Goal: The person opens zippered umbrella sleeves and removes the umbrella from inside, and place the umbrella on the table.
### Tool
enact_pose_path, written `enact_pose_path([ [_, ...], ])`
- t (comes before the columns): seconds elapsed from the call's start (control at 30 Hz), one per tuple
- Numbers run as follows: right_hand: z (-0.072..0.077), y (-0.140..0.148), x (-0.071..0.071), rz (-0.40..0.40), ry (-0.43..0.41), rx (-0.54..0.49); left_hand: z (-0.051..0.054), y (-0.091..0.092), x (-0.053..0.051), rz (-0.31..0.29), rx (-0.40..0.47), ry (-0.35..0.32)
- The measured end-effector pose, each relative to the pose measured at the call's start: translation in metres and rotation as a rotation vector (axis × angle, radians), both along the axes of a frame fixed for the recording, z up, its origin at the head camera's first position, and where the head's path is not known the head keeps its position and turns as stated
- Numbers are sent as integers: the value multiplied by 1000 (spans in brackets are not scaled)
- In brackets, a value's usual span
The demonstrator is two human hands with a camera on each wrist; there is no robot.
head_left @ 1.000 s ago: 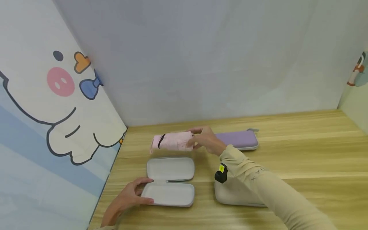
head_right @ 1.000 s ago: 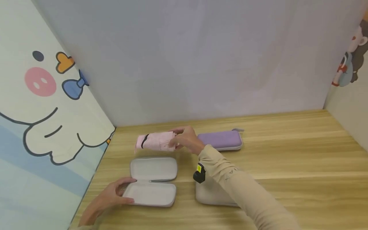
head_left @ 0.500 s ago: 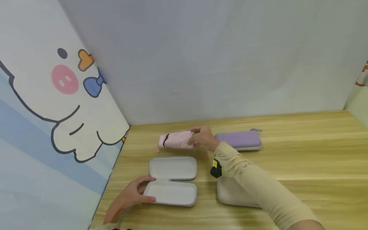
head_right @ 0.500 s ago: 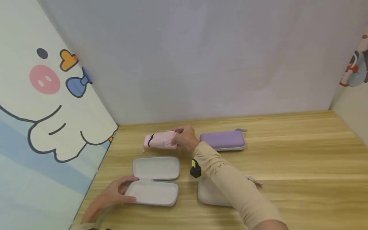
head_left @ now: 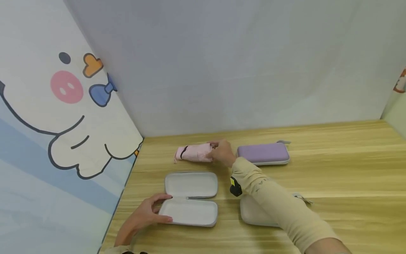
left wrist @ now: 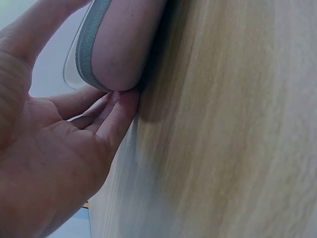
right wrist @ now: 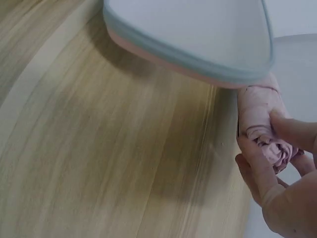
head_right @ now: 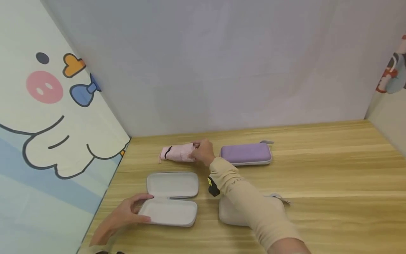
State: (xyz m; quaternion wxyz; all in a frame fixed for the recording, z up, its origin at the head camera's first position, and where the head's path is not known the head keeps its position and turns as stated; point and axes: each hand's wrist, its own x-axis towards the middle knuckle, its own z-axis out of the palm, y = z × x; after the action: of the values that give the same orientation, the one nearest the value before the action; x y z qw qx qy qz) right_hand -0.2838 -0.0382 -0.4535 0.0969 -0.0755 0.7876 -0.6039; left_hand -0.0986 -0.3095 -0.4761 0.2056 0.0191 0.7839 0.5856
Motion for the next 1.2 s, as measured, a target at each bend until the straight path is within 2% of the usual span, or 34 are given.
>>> enact_pose_path([
  [0.2,-12,-5,-3,-29,224,137,2,1,0,9,10,-17],
  [0.37,-17,-5,-5,42,394,275,2,1,2,20,13,-24],
  [0.47,-18,-7,-6,74,455,314,2,1,2,22,15,-14],
  [0.57,-19,-9,-6,69,468,333,0,0,3,12,36,-3],
  [0.73,-13,-10,1,47,400,368,0,-2,2,-15,34,4],
  [0.93,9,-1,14,65,353,377,7,-8,0,-17,-71,32],
  [1.07,28,8,22,92,319,372,11,-11,-1,23,-116,69],
  [1.2,48,18,27,128,329,347,19,-12,-1,126,-131,113],
])
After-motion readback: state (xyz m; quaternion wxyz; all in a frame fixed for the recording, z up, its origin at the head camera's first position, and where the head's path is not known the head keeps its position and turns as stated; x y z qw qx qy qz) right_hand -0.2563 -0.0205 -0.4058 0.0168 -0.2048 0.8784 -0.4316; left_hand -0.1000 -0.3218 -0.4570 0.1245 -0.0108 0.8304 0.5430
